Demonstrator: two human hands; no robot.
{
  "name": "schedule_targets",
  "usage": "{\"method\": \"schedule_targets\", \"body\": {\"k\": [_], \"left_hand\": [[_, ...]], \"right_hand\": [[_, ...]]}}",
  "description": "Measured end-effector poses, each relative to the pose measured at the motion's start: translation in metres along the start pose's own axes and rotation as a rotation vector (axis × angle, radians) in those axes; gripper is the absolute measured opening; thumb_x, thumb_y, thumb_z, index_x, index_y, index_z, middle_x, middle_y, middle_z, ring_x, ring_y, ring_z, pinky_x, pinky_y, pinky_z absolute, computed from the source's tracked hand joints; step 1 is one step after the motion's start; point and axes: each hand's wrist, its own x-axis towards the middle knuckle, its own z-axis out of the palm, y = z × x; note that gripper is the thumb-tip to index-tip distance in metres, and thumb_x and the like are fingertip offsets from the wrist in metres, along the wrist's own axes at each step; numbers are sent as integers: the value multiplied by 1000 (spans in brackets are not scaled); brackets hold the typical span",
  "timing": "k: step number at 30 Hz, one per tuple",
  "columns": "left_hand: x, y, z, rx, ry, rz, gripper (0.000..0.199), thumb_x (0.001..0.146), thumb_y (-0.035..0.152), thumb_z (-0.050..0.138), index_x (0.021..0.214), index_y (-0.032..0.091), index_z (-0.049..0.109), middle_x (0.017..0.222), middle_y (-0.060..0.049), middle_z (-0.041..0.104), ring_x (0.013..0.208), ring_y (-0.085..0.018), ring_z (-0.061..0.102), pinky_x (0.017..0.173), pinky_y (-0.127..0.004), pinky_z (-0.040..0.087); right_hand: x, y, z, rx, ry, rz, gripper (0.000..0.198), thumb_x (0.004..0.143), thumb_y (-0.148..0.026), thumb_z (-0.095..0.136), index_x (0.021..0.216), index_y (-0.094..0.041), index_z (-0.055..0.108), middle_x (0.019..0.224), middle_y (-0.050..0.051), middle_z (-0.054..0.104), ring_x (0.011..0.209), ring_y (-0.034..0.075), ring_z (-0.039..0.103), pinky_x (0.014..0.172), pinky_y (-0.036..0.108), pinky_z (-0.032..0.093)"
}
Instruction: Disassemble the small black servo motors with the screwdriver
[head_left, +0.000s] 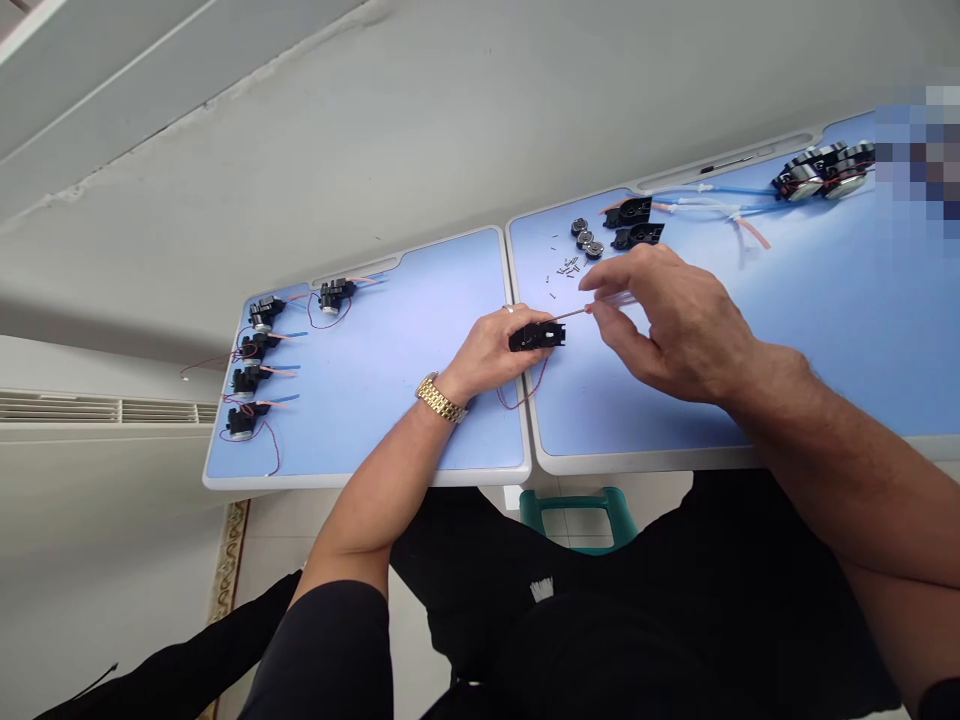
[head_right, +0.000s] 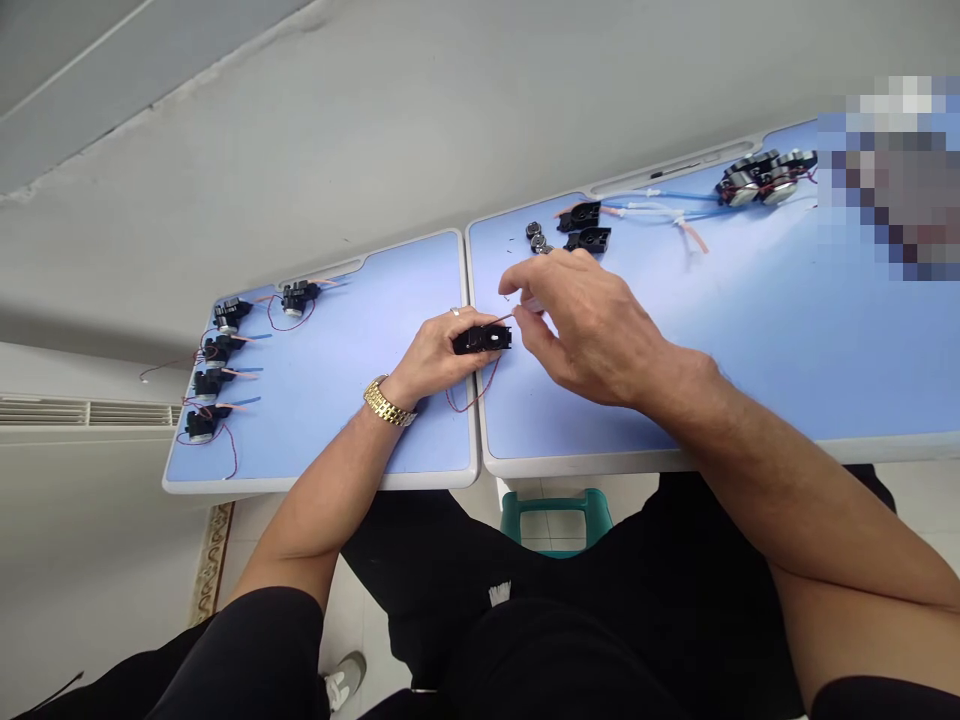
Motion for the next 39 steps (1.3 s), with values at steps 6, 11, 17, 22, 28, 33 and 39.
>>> {"method": "schedule_targets", "body": {"k": [6,11,17,22,28,33,39], "left_hand": [[1,1,0,-11,0,14,29,99,21,84,128,26,83,117,-4,87,104,-21,80,102,-40,64],[0,1,0,-10,-1,6,30,100,22,84,129,26,83,119,-4,87,105,-21,81,102,-40,65],[0,2,0,-10,5,3,30,100,21,83,129,27,83,119,-4,87,105,-21,81,102,-40,66],[1,3,-1,-34,2,6,28,101,22,83,128,27,83,119,-4,87,105,-22,81,103,-41,66],[0,3,-1,-46,7,21,28,100,20,82,128,27,83,119,-4,87,106,-21,81,103,-40,65],[0,5,-2,-41,-3,-5,29,99,18,84,127,26,83,119,-4,87,106,-21,81,103,-40,65],[0,3,-1,-45,8,17,29,100,19,84,127,26,83,119,-4,87,106,-21,81,103,-39,65]], "right_hand": [[-1,10,4,-26,92,-1,14,116,-39,67,108,-31,74,86,3,80,76,28,75,76,49,60],[0,7,4,10,61,-23,19,117,-26,55,122,-32,73,110,7,86,92,30,79,90,53,63],[0,9,4,25,108,-37,7,116,-37,67,118,-32,72,93,3,82,81,29,80,74,49,63],[0,9,3,23,80,-12,20,117,-24,57,123,-33,73,108,7,86,91,30,81,82,52,65],[-1,11,3,53,83,1,10,114,-36,71,122,-31,74,99,5,84,85,30,82,76,49,63],[-1,12,3,58,111,-77,18,116,-23,59,124,-32,73,113,6,86,91,29,81,83,50,63],[0,13,4,61,142,-76,6,113,-30,73,118,-30,76,102,4,86,82,28,80,76,47,63]]}}
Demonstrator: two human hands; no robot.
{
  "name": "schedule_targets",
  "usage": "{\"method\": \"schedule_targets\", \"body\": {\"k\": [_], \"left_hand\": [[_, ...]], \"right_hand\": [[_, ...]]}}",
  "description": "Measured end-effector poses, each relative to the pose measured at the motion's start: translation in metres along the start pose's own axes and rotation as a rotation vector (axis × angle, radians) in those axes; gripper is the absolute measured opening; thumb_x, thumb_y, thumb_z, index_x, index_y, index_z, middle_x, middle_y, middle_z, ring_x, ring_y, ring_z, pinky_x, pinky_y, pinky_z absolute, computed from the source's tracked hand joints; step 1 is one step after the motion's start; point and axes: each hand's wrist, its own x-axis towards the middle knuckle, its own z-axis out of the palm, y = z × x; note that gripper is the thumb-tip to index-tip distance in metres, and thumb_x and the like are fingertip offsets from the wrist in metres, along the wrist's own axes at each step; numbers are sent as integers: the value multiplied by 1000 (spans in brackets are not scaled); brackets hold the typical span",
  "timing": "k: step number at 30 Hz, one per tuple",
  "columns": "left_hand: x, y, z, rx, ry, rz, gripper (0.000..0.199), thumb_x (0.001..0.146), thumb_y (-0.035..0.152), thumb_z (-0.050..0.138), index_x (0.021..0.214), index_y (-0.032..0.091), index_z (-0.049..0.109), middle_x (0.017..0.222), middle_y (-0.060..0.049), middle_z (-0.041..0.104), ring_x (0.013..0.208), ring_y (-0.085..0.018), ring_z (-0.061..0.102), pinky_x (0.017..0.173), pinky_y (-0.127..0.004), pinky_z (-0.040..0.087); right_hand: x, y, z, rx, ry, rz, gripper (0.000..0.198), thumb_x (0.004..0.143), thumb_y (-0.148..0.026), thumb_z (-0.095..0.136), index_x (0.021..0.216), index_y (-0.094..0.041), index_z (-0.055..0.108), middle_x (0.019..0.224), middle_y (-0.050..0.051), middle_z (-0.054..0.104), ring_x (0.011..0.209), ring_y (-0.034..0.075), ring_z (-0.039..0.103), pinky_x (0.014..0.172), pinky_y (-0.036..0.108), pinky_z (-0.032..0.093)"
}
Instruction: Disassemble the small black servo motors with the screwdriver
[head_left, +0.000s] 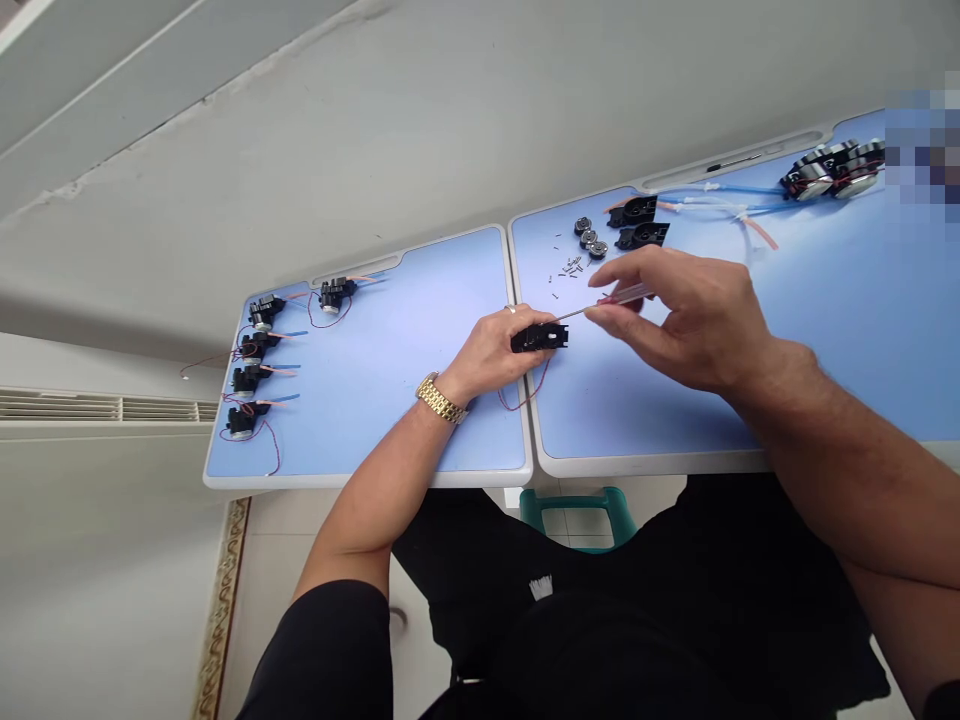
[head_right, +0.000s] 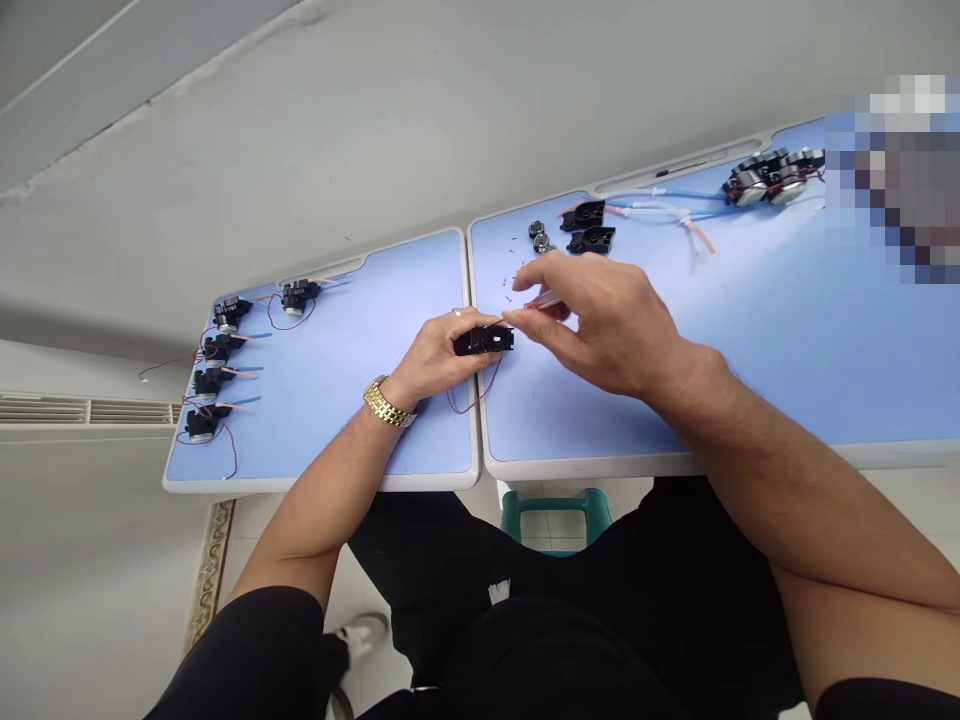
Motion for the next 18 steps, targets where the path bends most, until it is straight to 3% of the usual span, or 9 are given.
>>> {"method": "schedule_targets", "body": {"k": [3,7,9,18], "left_hand": [[0,0,0,5,-6,-16,30,99,20,84,128,27,83,119,-3,87,107,-21,81,103,-39,65],[0,1,0,-3,-5,-28,30,99,19,83,128,26,83,120,-4,87,107,-21,81,104,-39,65],[1,2,0,-6,-2,-29,29,100,20,83,128,26,83,120,-4,87,108,-21,81,105,-39,65],[-1,1,0,-1,5,-41,32,100,21,84,132,25,83,123,-5,88,108,-21,82,106,-40,65]], "right_hand": [[-2,8,4,-46,54,-26,8,112,-29,72,105,-31,75,88,0,82,70,24,75,66,43,58],[0,5,3,4,32,-65,28,108,-11,66,121,-34,75,113,3,88,90,29,82,82,50,65],[1,1,2,23,23,-61,34,108,-8,65,124,-36,75,114,3,87,91,30,82,84,53,66],[2,4,3,-60,112,-95,25,109,-11,66,117,-33,72,105,1,87,82,26,81,73,46,63]]}}
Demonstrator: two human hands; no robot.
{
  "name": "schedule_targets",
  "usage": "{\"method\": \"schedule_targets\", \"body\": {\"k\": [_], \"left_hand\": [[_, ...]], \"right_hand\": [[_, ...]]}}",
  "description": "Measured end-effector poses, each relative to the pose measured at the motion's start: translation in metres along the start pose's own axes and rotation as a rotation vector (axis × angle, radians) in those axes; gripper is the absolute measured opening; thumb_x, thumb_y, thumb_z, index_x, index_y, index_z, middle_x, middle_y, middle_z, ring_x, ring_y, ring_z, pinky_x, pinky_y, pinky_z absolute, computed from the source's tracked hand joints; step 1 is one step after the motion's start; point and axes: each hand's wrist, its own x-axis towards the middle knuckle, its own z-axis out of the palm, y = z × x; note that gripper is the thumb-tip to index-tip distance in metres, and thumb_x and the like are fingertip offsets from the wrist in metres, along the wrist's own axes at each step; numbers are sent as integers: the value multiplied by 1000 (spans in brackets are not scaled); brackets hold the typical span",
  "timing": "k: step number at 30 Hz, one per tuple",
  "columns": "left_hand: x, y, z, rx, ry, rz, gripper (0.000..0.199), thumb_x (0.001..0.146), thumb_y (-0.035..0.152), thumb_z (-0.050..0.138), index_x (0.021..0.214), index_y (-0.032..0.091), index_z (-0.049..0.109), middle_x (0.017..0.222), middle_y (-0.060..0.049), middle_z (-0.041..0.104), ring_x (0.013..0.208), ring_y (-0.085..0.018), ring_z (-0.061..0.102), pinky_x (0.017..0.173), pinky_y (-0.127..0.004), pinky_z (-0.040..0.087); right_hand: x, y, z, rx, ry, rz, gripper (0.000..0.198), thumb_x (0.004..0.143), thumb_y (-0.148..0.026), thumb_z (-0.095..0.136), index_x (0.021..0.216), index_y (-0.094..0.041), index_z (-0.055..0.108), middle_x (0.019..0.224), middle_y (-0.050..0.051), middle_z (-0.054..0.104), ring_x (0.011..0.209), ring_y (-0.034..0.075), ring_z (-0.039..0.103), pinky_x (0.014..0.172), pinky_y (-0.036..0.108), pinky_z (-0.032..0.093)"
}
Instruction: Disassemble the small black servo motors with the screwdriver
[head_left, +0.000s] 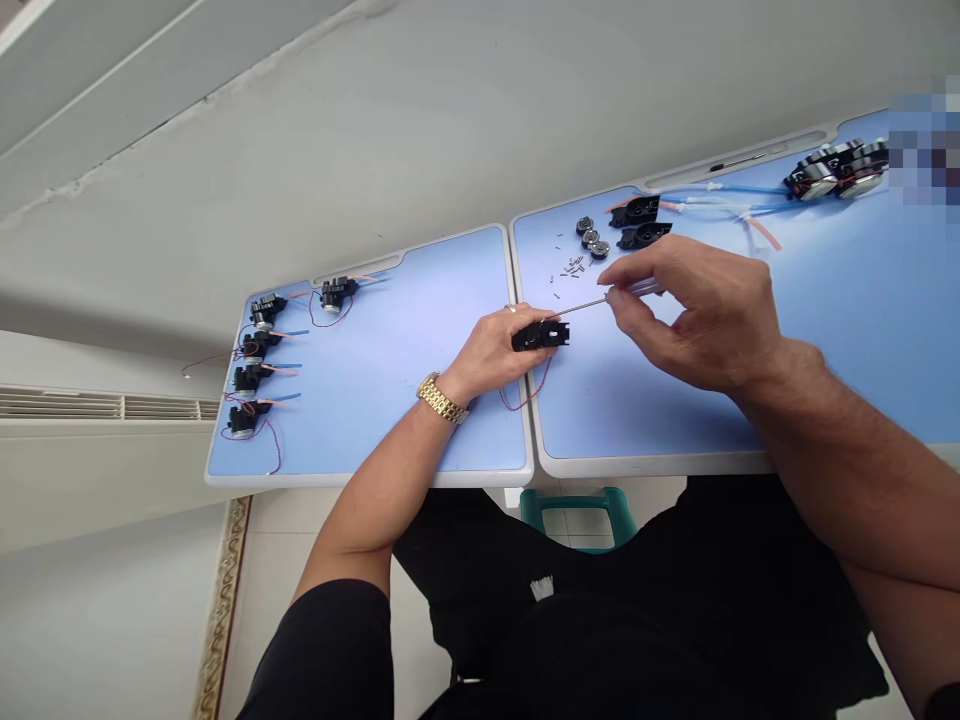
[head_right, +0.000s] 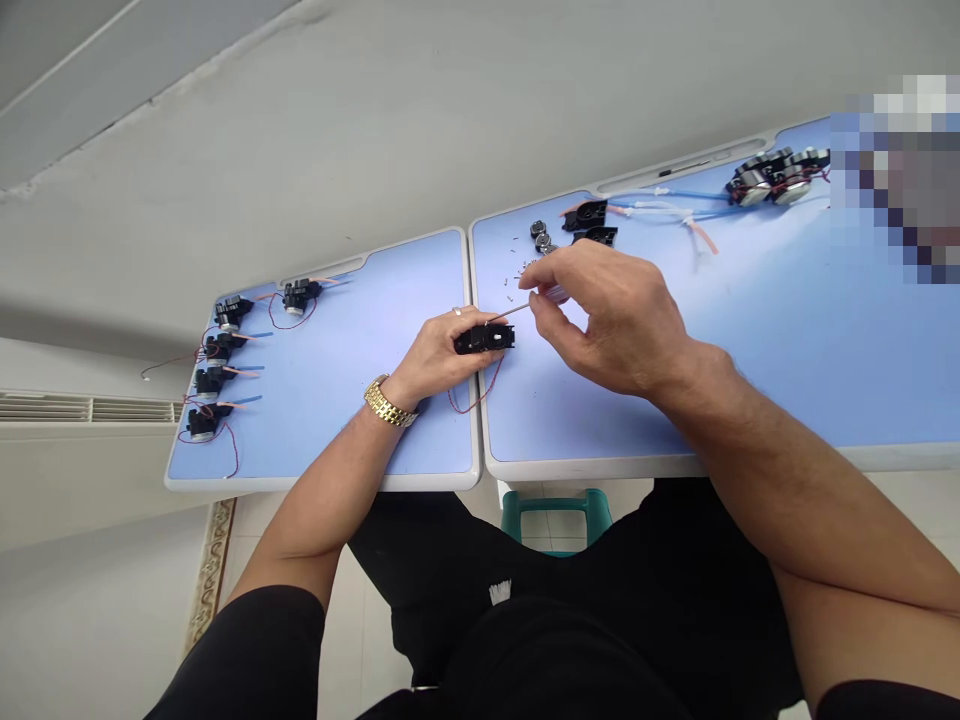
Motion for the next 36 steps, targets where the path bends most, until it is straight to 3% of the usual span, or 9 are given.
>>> {"method": "schedule_targets", "body": {"k": [9,15,19,24,30,36], "left_hand": [[0,-5,2,27,22,44,33,99,17,84,132,26,82,122,-5,87,112,-22,82,108,-42,66],[0,-9,5,38,58,133,37,99,15,86,133,29,81,157,-10,75,136,-27,78,118,-50,66],[0,-11,8,19,46,162,37,102,17,84,137,29,80,159,-10,75,142,-28,77,122,-51,65],[2,-12,10,47,51,138,41,100,18,86,140,27,79,150,-9,82,143,-28,78,129,-54,61],[19,1,20,111,80,17,33,97,11,80,128,23,83,141,-9,85,131,-28,82,121,-51,66],[33,5,34,109,79,-20,38,96,11,83,132,23,83,154,-11,81,143,-31,78,130,-56,61]], "right_hand": [[0,4,-4,-33,27,89,19,112,-15,65,115,-32,75,102,3,86,82,26,82,79,46,66],[-1,9,0,-29,17,136,18,111,-16,66,114,-32,75,99,2,85,82,26,81,80,46,66],[-2,9,4,9,27,106,21,108,-15,68,115,-34,76,99,0,85,81,25,81,77,44,65],[0,5,2,6,24,130,18,108,-17,67,111,-33,75,99,0,85,83,25,82,77,43,65],[3,4,-3,-49,116,240,22,114,-21,62,121,-36,77,113,3,88,90,29,83,79,48,63],[3,6,2,-48,152,231,34,114,-24,60,136,-40,80,106,3,87,90,32,83,84,53,69]]}}
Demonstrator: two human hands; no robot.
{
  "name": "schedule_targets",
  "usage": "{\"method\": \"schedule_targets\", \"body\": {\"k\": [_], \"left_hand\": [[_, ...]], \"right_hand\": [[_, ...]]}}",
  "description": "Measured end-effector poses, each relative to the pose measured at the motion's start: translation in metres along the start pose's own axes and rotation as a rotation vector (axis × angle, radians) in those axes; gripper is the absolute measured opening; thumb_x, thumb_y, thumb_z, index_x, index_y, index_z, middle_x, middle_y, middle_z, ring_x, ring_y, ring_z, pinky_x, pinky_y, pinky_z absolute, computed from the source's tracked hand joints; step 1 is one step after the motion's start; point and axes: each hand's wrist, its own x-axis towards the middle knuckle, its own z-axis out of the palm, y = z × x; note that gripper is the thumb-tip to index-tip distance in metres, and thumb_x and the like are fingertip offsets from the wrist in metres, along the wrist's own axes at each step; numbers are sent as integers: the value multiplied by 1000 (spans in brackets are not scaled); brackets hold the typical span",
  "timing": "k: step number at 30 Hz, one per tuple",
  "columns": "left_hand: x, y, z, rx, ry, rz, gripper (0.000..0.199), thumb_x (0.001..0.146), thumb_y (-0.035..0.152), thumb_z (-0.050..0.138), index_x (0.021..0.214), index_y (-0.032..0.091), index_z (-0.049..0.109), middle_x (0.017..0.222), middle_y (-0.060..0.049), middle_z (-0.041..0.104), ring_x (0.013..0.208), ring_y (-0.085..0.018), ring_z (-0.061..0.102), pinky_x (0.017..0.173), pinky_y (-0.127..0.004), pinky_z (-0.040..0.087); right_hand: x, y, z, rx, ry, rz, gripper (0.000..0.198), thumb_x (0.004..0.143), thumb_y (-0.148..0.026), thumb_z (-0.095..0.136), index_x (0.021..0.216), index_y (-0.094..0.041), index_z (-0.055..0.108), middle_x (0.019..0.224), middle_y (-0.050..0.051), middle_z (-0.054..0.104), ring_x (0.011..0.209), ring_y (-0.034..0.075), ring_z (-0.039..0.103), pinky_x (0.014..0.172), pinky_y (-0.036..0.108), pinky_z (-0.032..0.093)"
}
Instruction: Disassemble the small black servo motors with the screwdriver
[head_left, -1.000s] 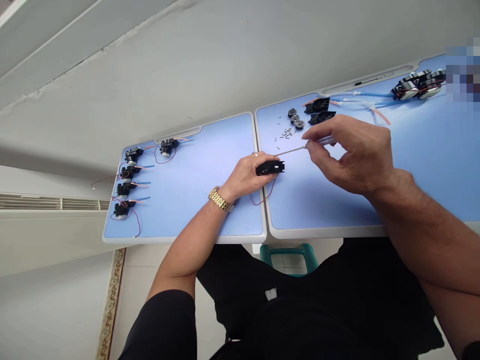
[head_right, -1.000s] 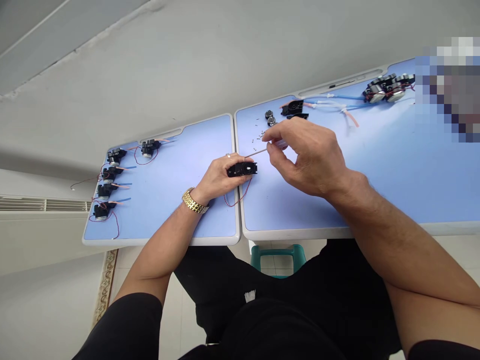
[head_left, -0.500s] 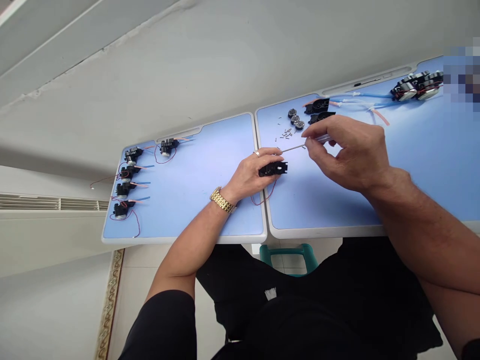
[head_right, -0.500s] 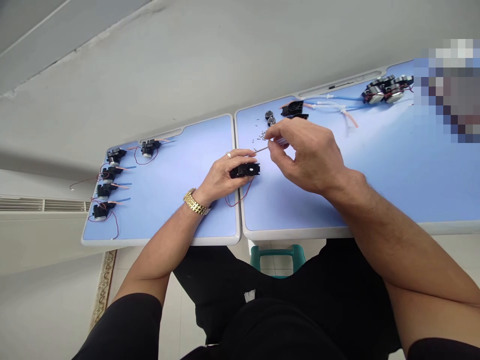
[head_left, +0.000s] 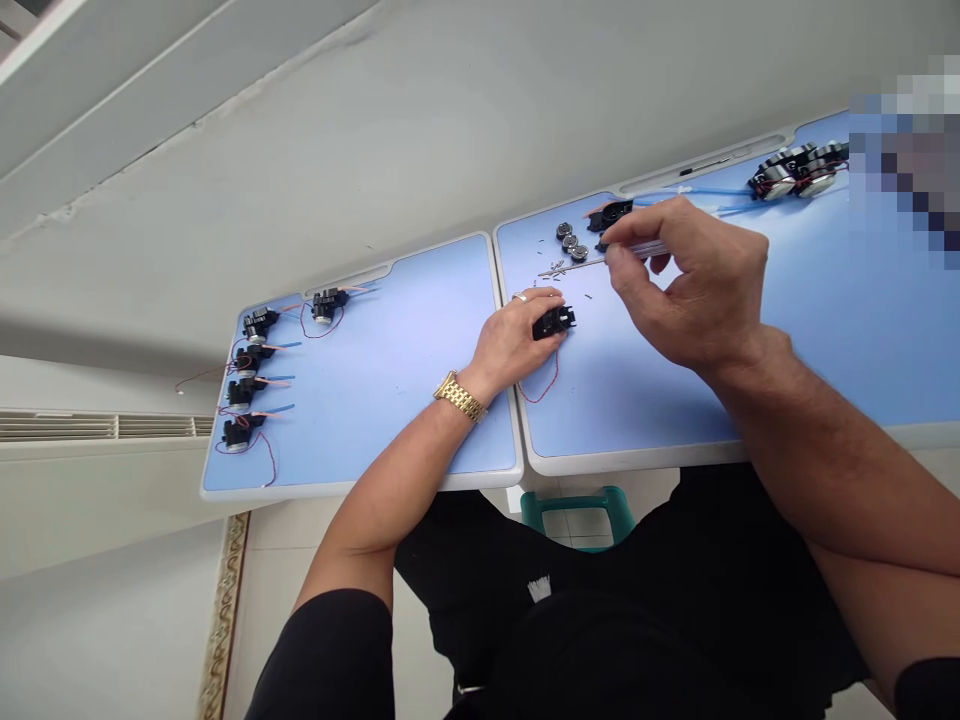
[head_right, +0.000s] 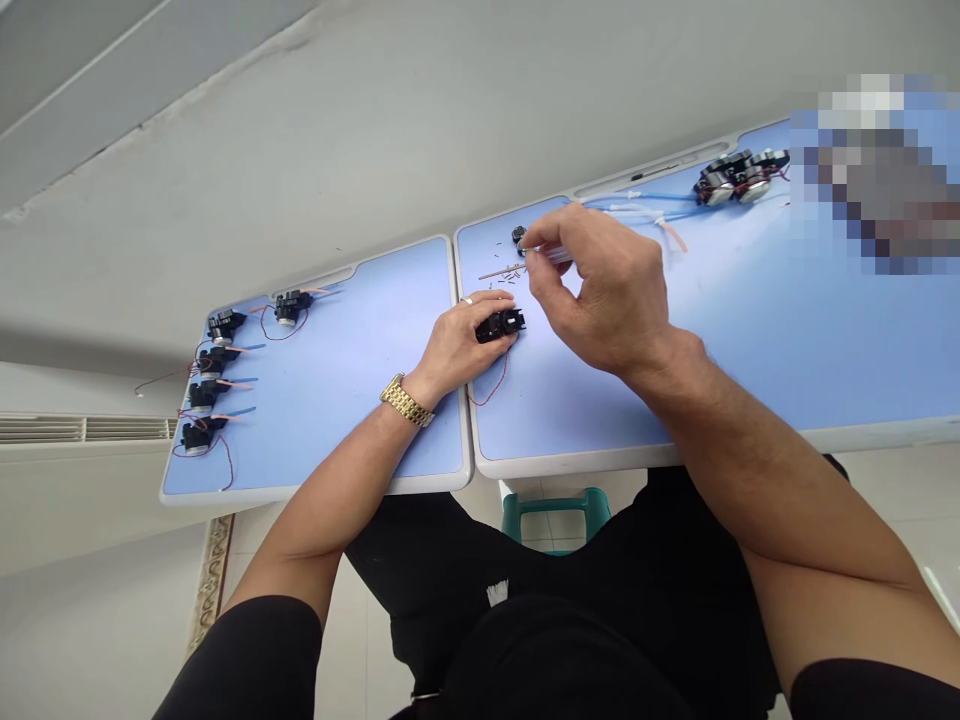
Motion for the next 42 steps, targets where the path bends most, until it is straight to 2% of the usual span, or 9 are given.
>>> {"method": "schedule_targets", "body": {"k": [6,11,14,18,24,27,30,37,42], "left_hand": [[1,-8,-3,-30,-4,4,41,96,13,87,134,27,82,175,-11,67,155,-33,71,134,-59,58],[-15,-8,-16,-84,60,15,44,97,18,89,140,28,82,156,-11,76,145,-28,74,128,-54,60],[-26,-7,-25,-154,41,8,40,102,25,87,142,27,81,132,-8,85,122,-24,80,116,-46,65],[-30,-7,-34,-191,9,-46,40,101,27,87,141,27,81,135,-7,86,123,-24,80,116,-45,64],[-27,-7,-36,-225,5,-37,30,101,31,88,130,26,84,123,-6,88,112,-23,81,110,-42,66],[-27,-8,-35,-205,15,-33,31,100,30,88,131,27,84,122,-5,87,110,-23,81,107,-42,66],[-27,-9,-33,-198,19,-23,30,100,28,87,130,28,84,120,-4,87,108,-22,81,105,-41,66],[-27,-7,-33,-223,26,-20,28,102,29,85,130,27,83,123,-4,88,110,-21,81,107,-41,66],[-27,-7,-32,-192,24,-48,29,101,28,85,130,28,83,124,-4,88,110,-22,82,107,-42,67]], "right_hand": [[0,-2,1,7,-7,10,34,114,-25,59,136,-38,82,107,3,88,90,32,83,86,55,70],[1,5,-3,-10,-56,26,29,114,-24,62,134,-38,80,109,3,88,90,30,81,85,52,67],[2,7,-4,21,-22,-23,26,112,-20,65,128,-36,77,106,2,86,87,28,81,81,47,65],[3,-2,-6,63,37,-100,25,108,-14,65,118,-34,75,100,-2,85,80,25,83,73,43,65],[1,-15,-10,123,-17,-163,28,104,-9,64,115,-34,73,96,-3,85,73,23,81,64,41,64],[-1,-16,-11,138,-122,-200,31,103,-7,65,115,-33,73,102,0,87,76,24,81,67,44,66],[-2,-16,-11,69,-251,-113,32,102,-8,68,115,-36,76,98,1,86,80,28,81,73,50,66],[-7,-13,-6,71,-259,-166,28,108,-10,63,116,-35,74,93,0,84,82,27,81,76,51,66],[-6,-15,-6,39,-289,-135,31,105,-10,67,117,-37,76,96,0,86,84,30,82,78,55,67]]}}
